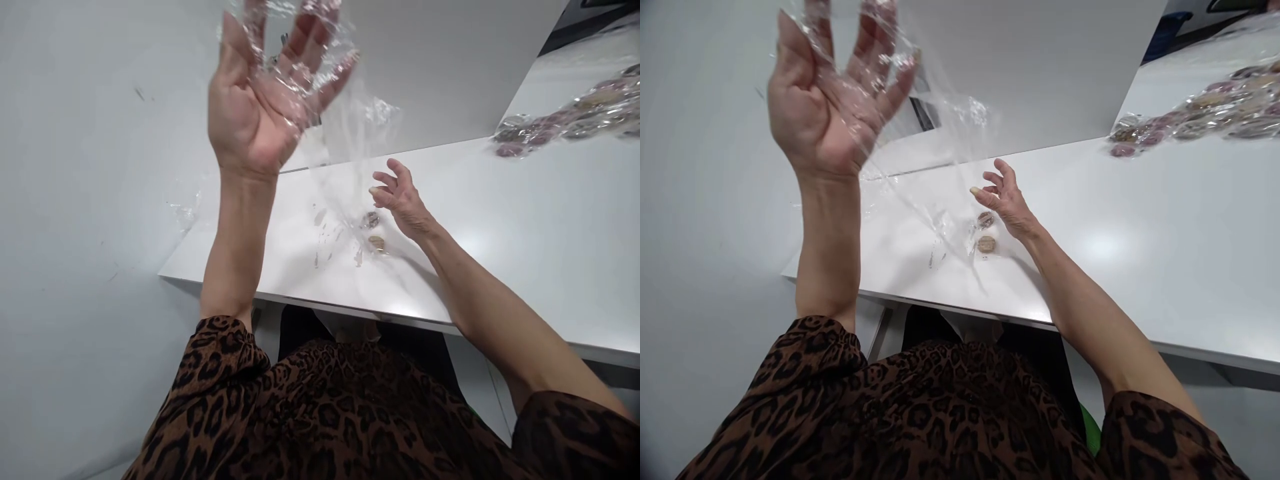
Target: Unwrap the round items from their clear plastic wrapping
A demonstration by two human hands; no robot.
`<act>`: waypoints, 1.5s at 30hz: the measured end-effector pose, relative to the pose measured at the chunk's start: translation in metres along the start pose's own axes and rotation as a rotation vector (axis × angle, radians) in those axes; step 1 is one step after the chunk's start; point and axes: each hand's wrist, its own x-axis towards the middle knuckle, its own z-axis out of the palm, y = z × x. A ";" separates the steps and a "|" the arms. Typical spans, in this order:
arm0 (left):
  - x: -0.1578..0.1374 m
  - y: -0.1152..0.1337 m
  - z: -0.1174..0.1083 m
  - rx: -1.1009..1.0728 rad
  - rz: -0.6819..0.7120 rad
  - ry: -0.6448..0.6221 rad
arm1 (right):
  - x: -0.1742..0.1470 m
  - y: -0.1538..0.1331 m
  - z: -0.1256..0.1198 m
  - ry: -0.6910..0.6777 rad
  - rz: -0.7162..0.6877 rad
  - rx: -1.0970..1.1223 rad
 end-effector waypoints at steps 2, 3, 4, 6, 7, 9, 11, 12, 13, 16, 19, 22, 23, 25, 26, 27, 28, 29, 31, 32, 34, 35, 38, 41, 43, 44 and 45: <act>-0.005 -0.016 0.000 0.041 -0.057 -0.009 | -0.006 -0.004 0.006 -0.023 0.003 0.028; -0.008 -0.024 -0.001 0.050 -0.092 -0.018 | -0.008 -0.006 0.008 -0.032 0.005 0.046; -0.009 -0.033 -0.004 0.048 -0.131 -0.022 | -0.010 -0.008 0.009 -0.041 0.010 0.063; -0.010 -0.048 -0.014 0.036 -0.208 -0.007 | -0.012 -0.010 0.011 -0.064 0.022 0.092; -0.010 -0.055 -0.022 0.037 -0.233 0.015 | -0.013 -0.012 0.011 -0.067 0.021 0.106; -0.008 -0.068 -0.047 0.071 -0.243 0.104 | -0.012 -0.015 0.009 -0.022 -0.003 0.128; -0.007 -0.080 -0.078 0.135 -0.237 0.249 | -0.011 -0.018 0.005 0.079 -0.034 0.131; -0.008 -0.086 -0.094 0.177 -0.240 0.336 | -0.010 -0.020 0.002 0.127 -0.040 0.128; -0.010 -0.092 -0.109 0.226 -0.239 0.420 | -0.009 -0.022 -0.001 0.159 -0.041 0.127; -0.021 -0.109 -0.142 0.444 -0.132 0.559 | -0.010 -0.021 -0.005 0.150 -0.051 0.174; -0.039 -0.124 -0.152 0.734 -0.026 0.426 | -0.012 -0.011 0.003 0.051 -0.108 0.279; -0.055 -0.138 -0.146 0.978 -0.102 0.065 | -0.018 0.002 0.019 0.030 -0.145 0.352; -0.058 -0.143 -0.143 1.046 -0.127 -0.041 | -0.020 0.005 0.023 0.042 -0.136 0.347; -0.063 -0.149 -0.140 1.189 -0.162 -0.128 | -0.027 0.007 0.029 0.012 -0.086 0.310; -0.065 -0.151 -0.141 1.246 -0.191 -0.122 | -0.029 0.006 0.030 -0.032 -0.057 0.285; -0.066 -0.151 -0.143 1.277 -0.226 -0.100 | -0.032 0.004 0.030 -0.081 -0.032 0.259; -0.067 -0.150 -0.147 1.279 -0.259 -0.078 | -0.034 0.001 0.029 -0.118 -0.013 0.240; -0.068 -0.146 -0.152 1.266 -0.275 -0.065 | -0.035 -0.002 0.028 -0.129 -0.004 0.236; -0.068 -0.133 -0.165 1.244 -0.235 -0.055 | -0.033 -0.006 0.025 -0.086 -0.004 0.246; -0.067 -0.123 -0.174 1.253 -0.191 -0.033 | -0.032 -0.007 0.023 -0.056 -0.005 0.253; -0.060 -0.099 -0.192 1.277 -0.121 0.066 | -0.027 -0.005 0.021 -0.018 0.006 0.255; -0.053 -0.086 -0.203 1.262 -0.116 0.140 | -0.025 -0.004 0.020 -0.012 0.017 0.241; -0.019 -0.044 -0.235 1.124 -0.129 0.461 | -0.020 0.001 0.018 -0.014 0.052 0.205; 0.028 -0.004 -0.269 1.027 0.014 0.795 | -0.018 0.004 0.017 -0.024 0.074 0.182; 0.059 0.020 -0.292 0.999 0.069 0.925 | -0.017 0.004 0.016 -0.023 0.085 0.171; 0.072 0.029 -0.304 0.996 0.056 0.956 | -0.017 0.004 0.016 -0.020 0.091 0.168; 0.083 0.035 -0.315 1.009 0.014 0.981 | -0.017 0.004 0.015 -0.012 0.095 0.168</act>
